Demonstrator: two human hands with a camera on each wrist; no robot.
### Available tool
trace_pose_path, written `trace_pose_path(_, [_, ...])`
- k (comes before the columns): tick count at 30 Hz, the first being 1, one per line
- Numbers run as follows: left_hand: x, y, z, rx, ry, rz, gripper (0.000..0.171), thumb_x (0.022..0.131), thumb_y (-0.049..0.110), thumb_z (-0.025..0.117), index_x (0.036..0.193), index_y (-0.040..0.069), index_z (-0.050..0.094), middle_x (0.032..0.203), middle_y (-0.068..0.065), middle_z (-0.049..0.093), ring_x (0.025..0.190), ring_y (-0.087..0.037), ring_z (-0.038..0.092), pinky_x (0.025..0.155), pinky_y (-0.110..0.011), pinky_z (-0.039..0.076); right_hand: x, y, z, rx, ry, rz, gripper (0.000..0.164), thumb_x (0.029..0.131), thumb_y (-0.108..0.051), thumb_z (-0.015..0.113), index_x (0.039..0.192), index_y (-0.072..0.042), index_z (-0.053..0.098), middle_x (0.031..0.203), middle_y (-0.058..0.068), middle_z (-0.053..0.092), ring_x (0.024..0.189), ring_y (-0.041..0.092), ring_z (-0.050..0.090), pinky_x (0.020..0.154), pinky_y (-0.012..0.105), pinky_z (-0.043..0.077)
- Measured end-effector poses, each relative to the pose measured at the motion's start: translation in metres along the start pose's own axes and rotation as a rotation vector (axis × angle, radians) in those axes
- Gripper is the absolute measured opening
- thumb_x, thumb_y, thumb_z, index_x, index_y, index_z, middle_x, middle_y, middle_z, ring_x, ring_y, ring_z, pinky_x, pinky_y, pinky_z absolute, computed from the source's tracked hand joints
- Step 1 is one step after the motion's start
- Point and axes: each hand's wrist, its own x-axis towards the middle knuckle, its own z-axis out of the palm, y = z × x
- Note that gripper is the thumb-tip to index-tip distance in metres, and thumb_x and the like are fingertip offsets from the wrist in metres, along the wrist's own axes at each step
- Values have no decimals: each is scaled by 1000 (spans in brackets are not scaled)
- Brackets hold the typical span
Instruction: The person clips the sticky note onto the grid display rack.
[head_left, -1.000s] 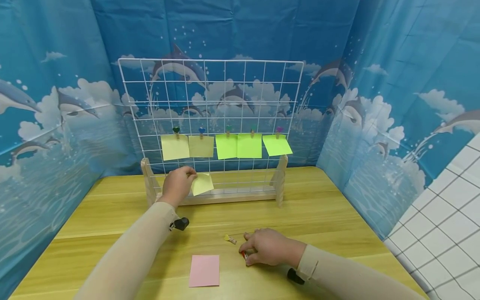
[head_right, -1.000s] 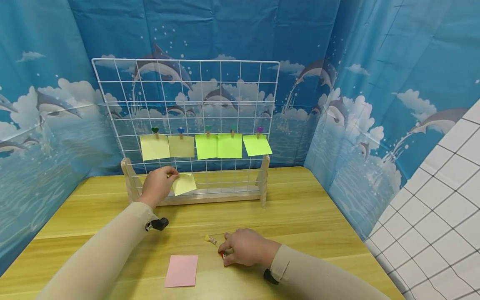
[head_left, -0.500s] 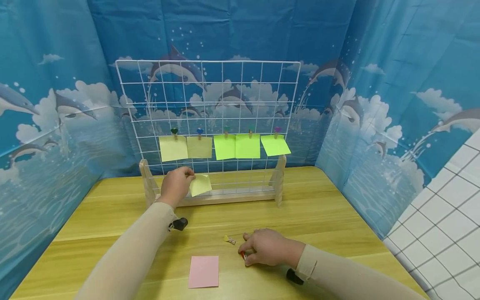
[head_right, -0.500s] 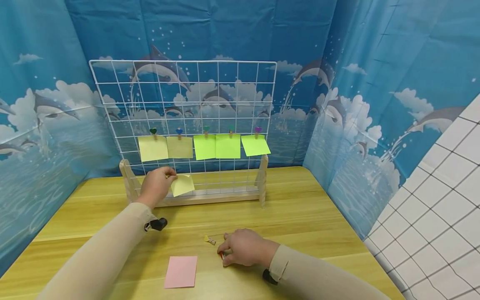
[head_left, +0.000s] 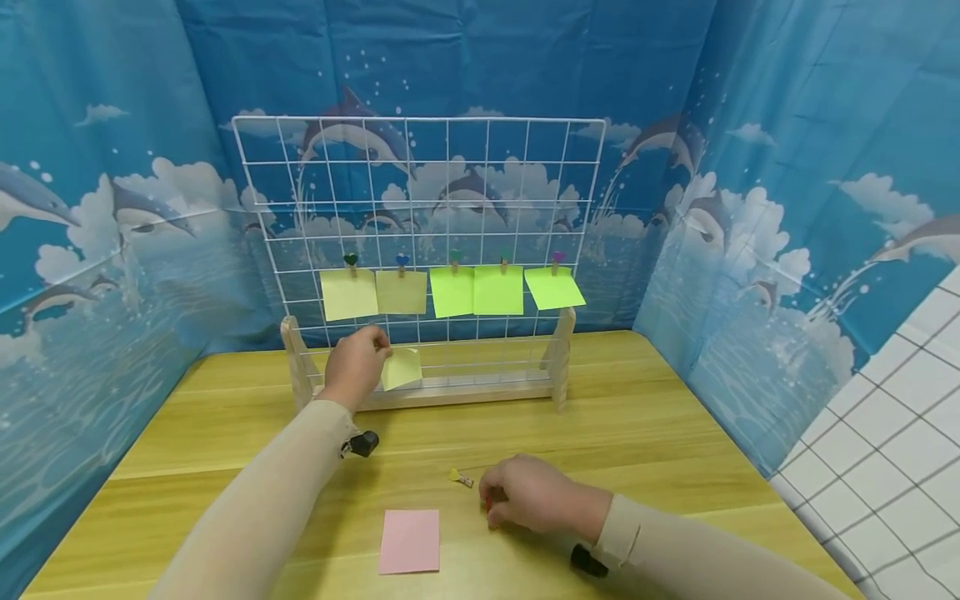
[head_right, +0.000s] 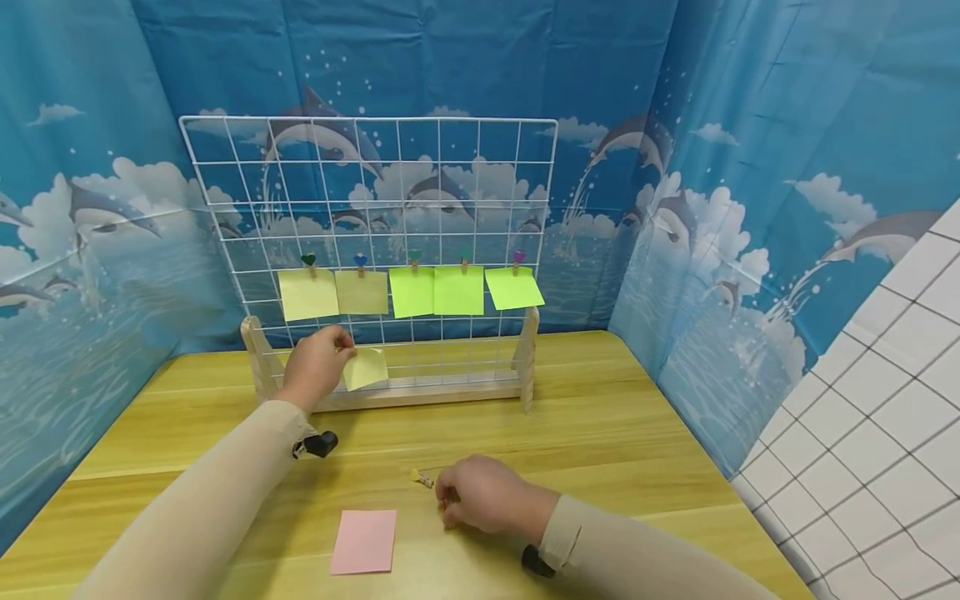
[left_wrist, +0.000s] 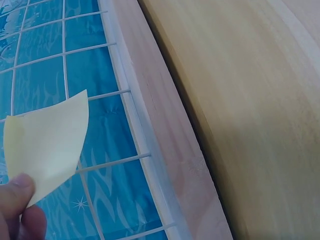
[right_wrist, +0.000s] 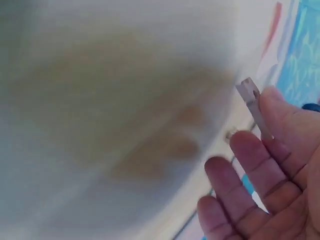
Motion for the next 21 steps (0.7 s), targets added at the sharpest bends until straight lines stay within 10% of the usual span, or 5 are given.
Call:
trace_pose_path(13, [0, 1, -3, 11, 10, -2, 7, 105, 24, 69, 106, 17, 69, 106, -4, 77, 81, -22, 70, 71, -40, 56, 22, -1, -19, 342, 141, 72, 6, 101, -17, 73, 94, -17, 75, 76, 7, 73, 63, 6, 60, 56, 23, 48])
trace_pose_path(21, [0, -2, -2, 2, 8, 0, 10, 104, 27, 69, 107, 17, 72, 106, -4, 78, 83, -22, 72, 73, -41, 57, 40, 1, -22, 450, 244, 114, 15, 103, -21, 70, 112, -11, 75, 79, -4, 71, 71, 13, 64, 59, 26, 50])
